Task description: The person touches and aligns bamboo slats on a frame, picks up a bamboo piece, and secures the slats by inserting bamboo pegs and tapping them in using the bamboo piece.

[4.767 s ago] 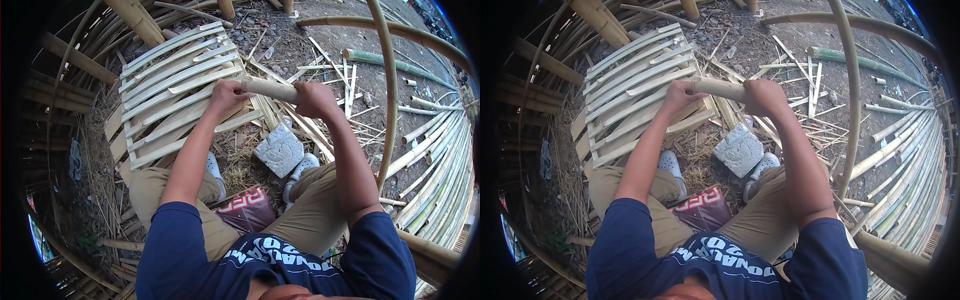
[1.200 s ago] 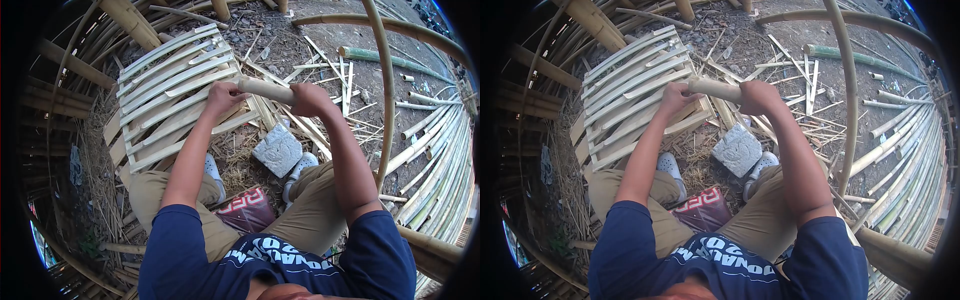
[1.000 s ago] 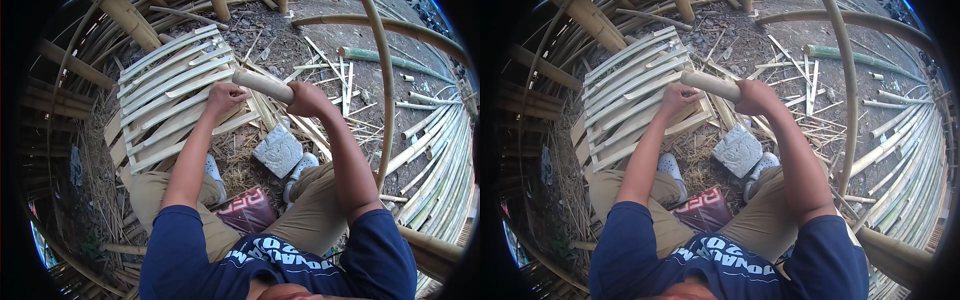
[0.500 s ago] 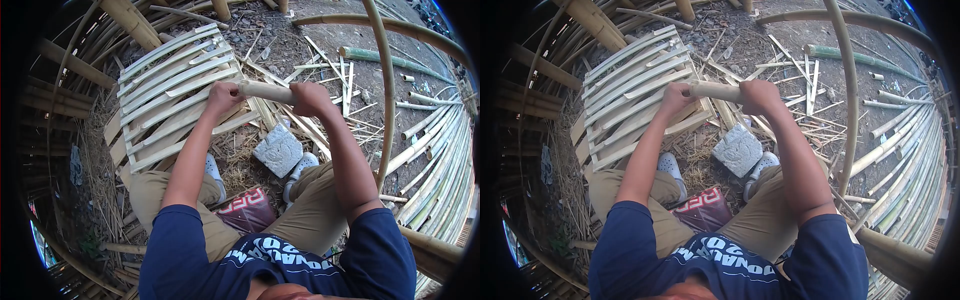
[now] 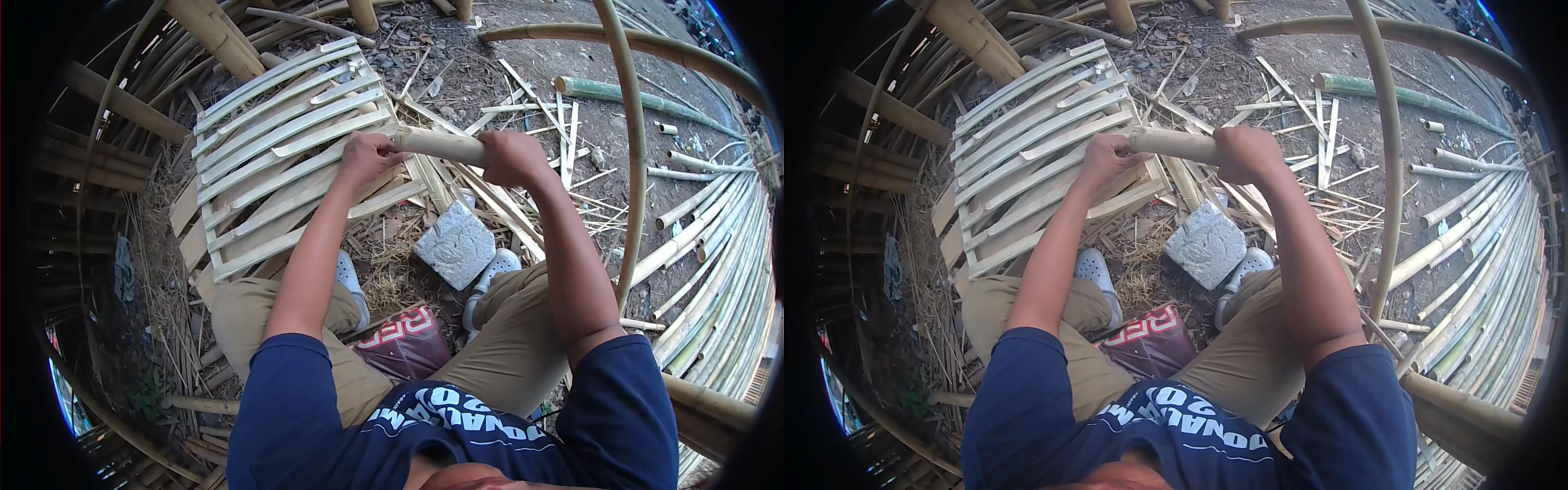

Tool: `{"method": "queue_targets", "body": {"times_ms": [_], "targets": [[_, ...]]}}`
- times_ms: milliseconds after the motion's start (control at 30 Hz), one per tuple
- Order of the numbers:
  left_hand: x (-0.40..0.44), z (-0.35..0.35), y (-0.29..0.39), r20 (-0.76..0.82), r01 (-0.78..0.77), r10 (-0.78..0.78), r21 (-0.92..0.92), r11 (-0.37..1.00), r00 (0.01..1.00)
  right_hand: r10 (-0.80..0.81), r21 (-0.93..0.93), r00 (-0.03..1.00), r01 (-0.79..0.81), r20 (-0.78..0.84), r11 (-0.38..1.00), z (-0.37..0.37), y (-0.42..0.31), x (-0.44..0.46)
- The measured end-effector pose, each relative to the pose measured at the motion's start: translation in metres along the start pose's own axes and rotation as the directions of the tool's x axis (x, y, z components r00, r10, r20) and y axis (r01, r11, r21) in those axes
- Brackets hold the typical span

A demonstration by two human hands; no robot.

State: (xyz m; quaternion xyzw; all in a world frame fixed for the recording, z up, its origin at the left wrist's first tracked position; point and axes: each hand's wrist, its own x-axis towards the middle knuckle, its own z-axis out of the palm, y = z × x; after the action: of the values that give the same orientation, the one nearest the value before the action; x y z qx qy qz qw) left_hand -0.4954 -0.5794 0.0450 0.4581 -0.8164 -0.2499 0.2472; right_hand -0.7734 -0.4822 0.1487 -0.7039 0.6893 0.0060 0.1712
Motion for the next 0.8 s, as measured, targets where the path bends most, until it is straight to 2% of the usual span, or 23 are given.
{"method": "queue_targets", "body": {"times_ms": [33,67,100,133,233,333,433,533,600,700,733,800], "targets": [[-0.001,0.0,0.001,0.003,0.023,-0.023,-0.017,1.0,1.0,0.005,-0.021,1.0,-0.005,-0.007,1.0,0.0,0.001,-0.001],[-0.002,0.002,0.001,0.003,0.05,-0.05,-0.037,0.998,0.999,-0.031,0.068,0.999,0.033,-0.026,0.997,0.002,0.003,-0.001],[0.001,0.01,-0.013,-0.06,-0.087,0.081,-0.108,0.99,0.995,-0.068,0.153,0.996,0.075,-0.048,0.985,0.004,0.006,0.0],[0.002,0.011,-0.017,-0.046,-0.073,0.07,-0.076,0.994,0.996,-0.103,0.238,0.992,0.117,-0.07,0.964,0.007,0.007,0.002],[0.004,0.008,-0.018,-0.032,-0.056,0.055,-0.019,0.998,0.998,-0.026,-0.092,1.0,0.025,-0.004,0.995,0.009,0.005,0.004],[0.0,0.007,-0.009,-0.053,-0.048,0.045,-0.052,0.997,0.998,-0.069,0.212,0.995,0.083,-0.071,0.974,0.001,0.001,-0.004],[-0.001,0.004,-0.008,-0.026,-0.034,0.033,-0.053,0.998,0.999,-0.027,-0.112,0.999,0.032,0.041,0.993,0.008,0.003,0.006],[0.0,0.005,-0.008,-0.035,-0.062,0.06,-0.053,0.997,0.998,-0.076,0.083,0.996,0.08,-0.052,0.993,0.006,0.001,0.002],[-0.002,0.005,-0.008,-0.061,-0.073,0.068,-0.07,0.995,0.996,-0.041,0.06,0.999,0.042,-0.006,0.997,0.007,0.0,0.005],[-0.002,0.002,-0.006,-0.026,-0.067,0.068,0.036,0.997,0.997,-0.01,0.008,1.0,0.01,0.025,1.0,0.003,-0.003,0.004],[-0.002,0.003,-0.006,-0.033,-0.07,0.07,-0.003,0.998,0.997,0.0,-0.011,1.0,0.001,0.03,1.0,0.002,-0.004,0.002],[-0.003,0.005,-0.005,-0.058,-0.071,0.066,-0.085,0.994,0.996,-0.043,0.11,0.999,0.045,-0.023,0.993,0.005,-0.001,0.003]]}}
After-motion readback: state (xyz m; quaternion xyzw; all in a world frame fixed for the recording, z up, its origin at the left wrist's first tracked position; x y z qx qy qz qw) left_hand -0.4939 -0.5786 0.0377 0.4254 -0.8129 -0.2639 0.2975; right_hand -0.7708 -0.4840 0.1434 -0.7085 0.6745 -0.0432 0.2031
